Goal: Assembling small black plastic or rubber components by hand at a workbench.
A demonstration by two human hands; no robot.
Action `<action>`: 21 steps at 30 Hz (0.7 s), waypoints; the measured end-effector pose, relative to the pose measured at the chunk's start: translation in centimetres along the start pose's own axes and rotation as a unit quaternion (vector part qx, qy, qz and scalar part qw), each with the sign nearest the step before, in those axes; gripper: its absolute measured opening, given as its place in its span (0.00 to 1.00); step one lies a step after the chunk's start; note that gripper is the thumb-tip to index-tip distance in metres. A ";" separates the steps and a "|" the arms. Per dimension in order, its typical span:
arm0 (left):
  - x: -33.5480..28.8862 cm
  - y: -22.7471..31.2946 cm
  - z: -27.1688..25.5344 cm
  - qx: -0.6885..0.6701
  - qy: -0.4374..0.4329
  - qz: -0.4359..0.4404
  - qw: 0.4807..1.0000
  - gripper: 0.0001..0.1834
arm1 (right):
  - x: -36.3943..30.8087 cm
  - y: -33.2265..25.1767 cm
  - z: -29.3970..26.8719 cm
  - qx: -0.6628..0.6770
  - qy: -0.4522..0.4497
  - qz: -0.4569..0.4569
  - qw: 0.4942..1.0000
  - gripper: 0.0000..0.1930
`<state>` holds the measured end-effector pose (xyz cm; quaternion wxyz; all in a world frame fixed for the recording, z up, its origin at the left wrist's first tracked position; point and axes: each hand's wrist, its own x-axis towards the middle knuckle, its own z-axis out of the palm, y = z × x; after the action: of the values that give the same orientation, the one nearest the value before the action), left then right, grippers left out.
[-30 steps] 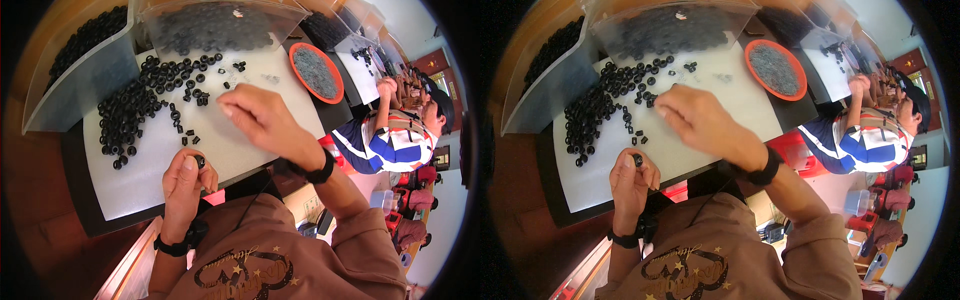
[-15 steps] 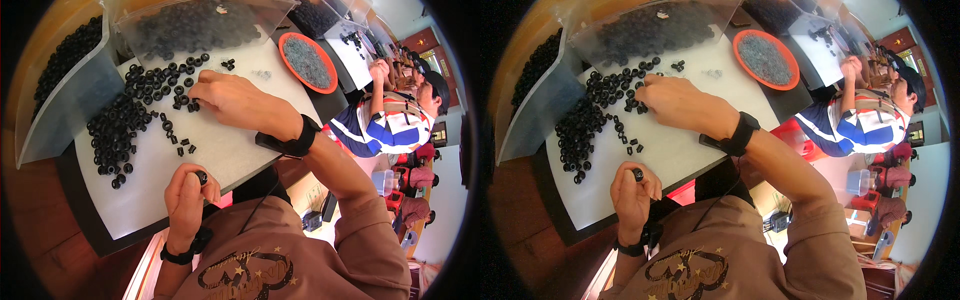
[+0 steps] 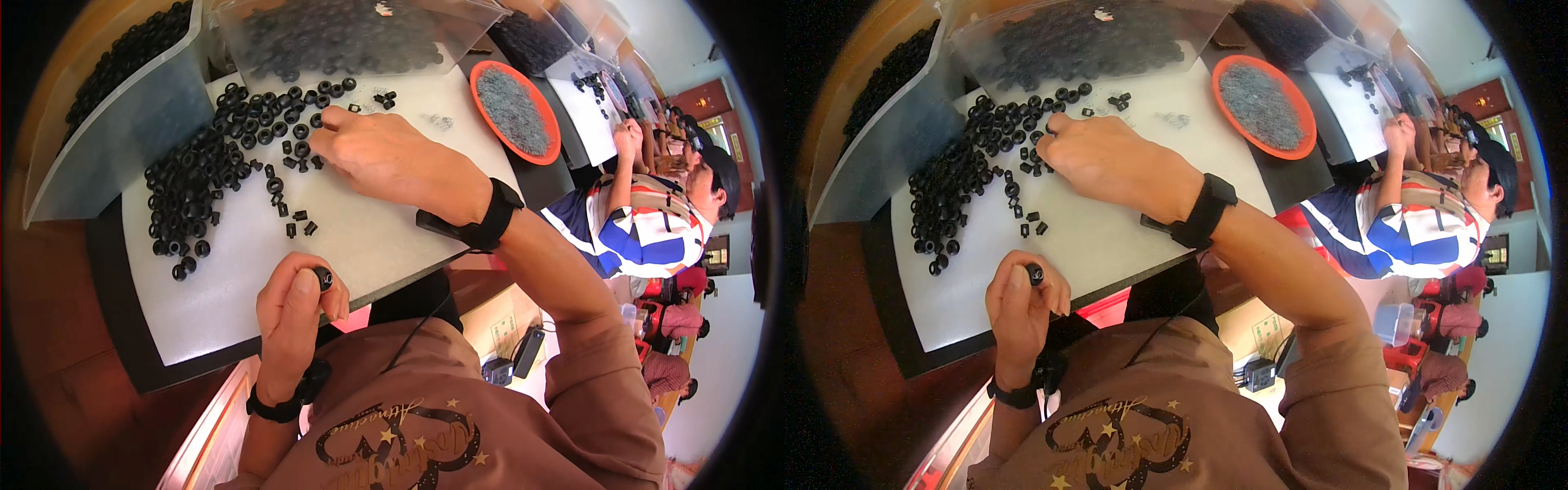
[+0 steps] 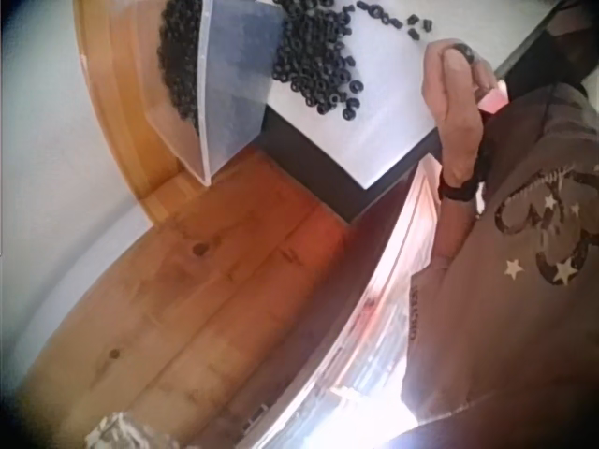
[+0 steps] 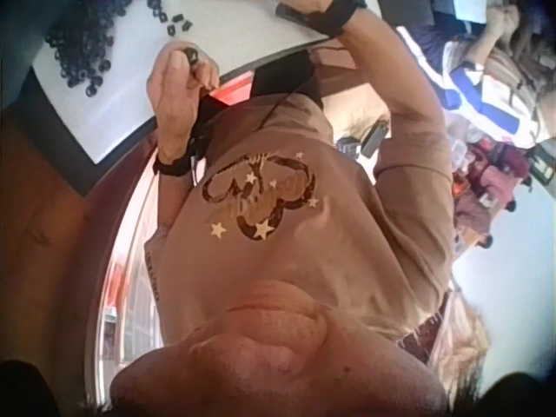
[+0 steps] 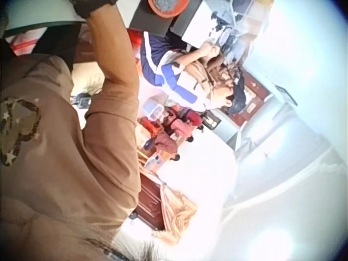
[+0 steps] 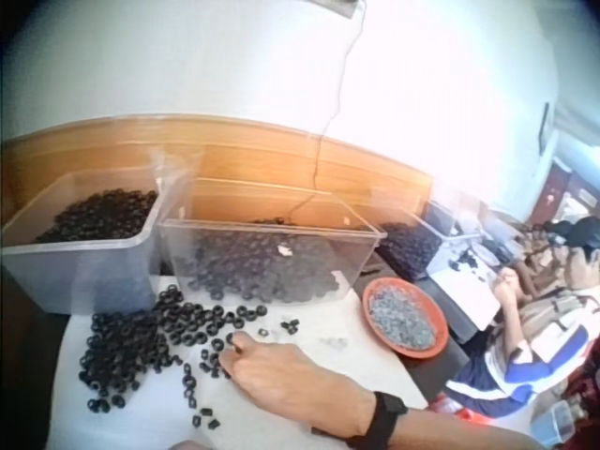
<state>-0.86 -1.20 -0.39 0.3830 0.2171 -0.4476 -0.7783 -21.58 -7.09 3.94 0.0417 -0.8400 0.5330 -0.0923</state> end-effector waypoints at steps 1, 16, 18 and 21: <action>-0.1 0.0 0.0 0.002 0.004 0.002 1.000 0.17 | -0.2 0.0 0.0 0.002 0.001 -0.004 1.000 0.07; -0.7 -0.4 1.4 0.061 0.028 0.041 0.997 0.19 | -5.5 1.0 -1.1 0.072 0.035 0.025 0.996 0.05; -0.7 -0.2 1.8 0.098 0.058 0.026 0.993 0.18 | -5.9 1.5 -0.7 0.109 0.042 0.044 0.992 0.06; -0.6 0.1 2.5 0.137 0.079 0.012 0.987 0.18 | -6.5 1.8 -0.5 0.118 0.048 0.055 0.990 0.07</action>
<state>-2.15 0.52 0.94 0.3929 0.3232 -0.5208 -0.6855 -25.92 -1.95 3.38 0.1201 -0.7932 0.5651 -0.1926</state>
